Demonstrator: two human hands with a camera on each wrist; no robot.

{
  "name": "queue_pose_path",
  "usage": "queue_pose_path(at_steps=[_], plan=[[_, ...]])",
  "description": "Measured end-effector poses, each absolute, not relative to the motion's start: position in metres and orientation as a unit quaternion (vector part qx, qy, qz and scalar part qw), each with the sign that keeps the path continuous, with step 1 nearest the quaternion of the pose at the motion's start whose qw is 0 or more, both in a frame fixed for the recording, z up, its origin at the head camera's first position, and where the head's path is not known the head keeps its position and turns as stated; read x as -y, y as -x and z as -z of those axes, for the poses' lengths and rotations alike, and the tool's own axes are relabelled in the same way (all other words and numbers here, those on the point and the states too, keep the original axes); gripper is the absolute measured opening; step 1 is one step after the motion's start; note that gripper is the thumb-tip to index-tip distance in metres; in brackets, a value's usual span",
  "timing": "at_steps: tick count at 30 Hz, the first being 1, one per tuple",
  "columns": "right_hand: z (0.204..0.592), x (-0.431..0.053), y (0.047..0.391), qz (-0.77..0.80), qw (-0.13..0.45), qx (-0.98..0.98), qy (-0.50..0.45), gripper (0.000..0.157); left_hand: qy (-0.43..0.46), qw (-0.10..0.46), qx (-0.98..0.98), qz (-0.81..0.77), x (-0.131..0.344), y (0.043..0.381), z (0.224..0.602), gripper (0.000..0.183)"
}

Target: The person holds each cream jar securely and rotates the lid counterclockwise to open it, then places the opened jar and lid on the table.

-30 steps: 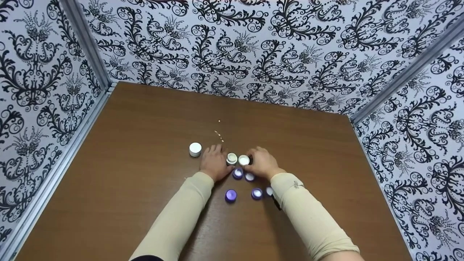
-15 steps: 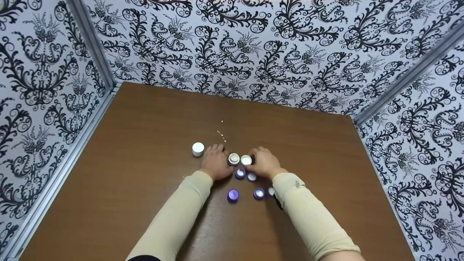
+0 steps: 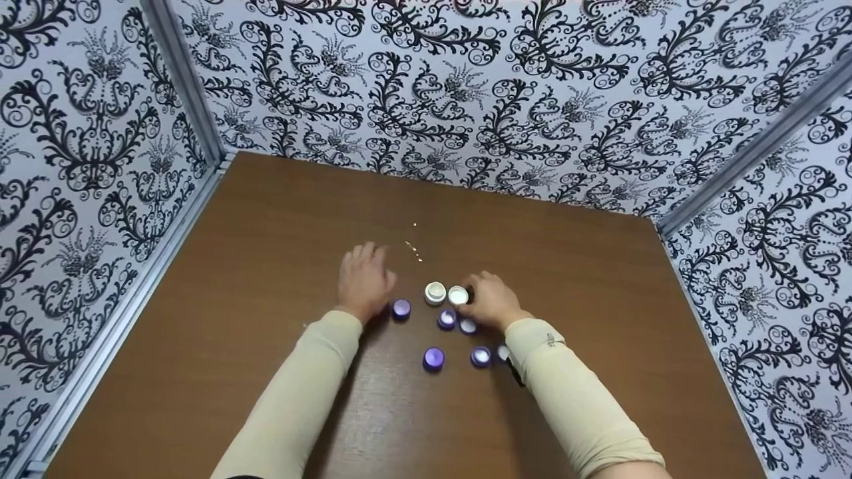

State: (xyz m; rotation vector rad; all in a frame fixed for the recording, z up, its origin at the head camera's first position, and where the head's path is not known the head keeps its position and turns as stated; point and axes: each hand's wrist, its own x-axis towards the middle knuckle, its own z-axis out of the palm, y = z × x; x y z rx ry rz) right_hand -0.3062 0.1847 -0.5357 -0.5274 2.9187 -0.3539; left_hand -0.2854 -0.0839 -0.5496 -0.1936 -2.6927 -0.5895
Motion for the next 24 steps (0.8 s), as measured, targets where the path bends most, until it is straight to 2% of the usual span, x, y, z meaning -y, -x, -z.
queue_pose_path(at_steps=[9, 24], plan=[[0.537, -0.184, 0.306, 0.118, 0.08, -0.975, 0.171, 0.047, 0.007, 0.148, 0.952, 0.269, 0.112, 0.274, 0.573, 0.064], [0.535, -0.183, 0.305, 0.121, 0.076, -0.976, 0.165, 0.043, -0.061, 0.132, 0.945, 0.292, 0.108, 0.27, 0.584, 0.063]])
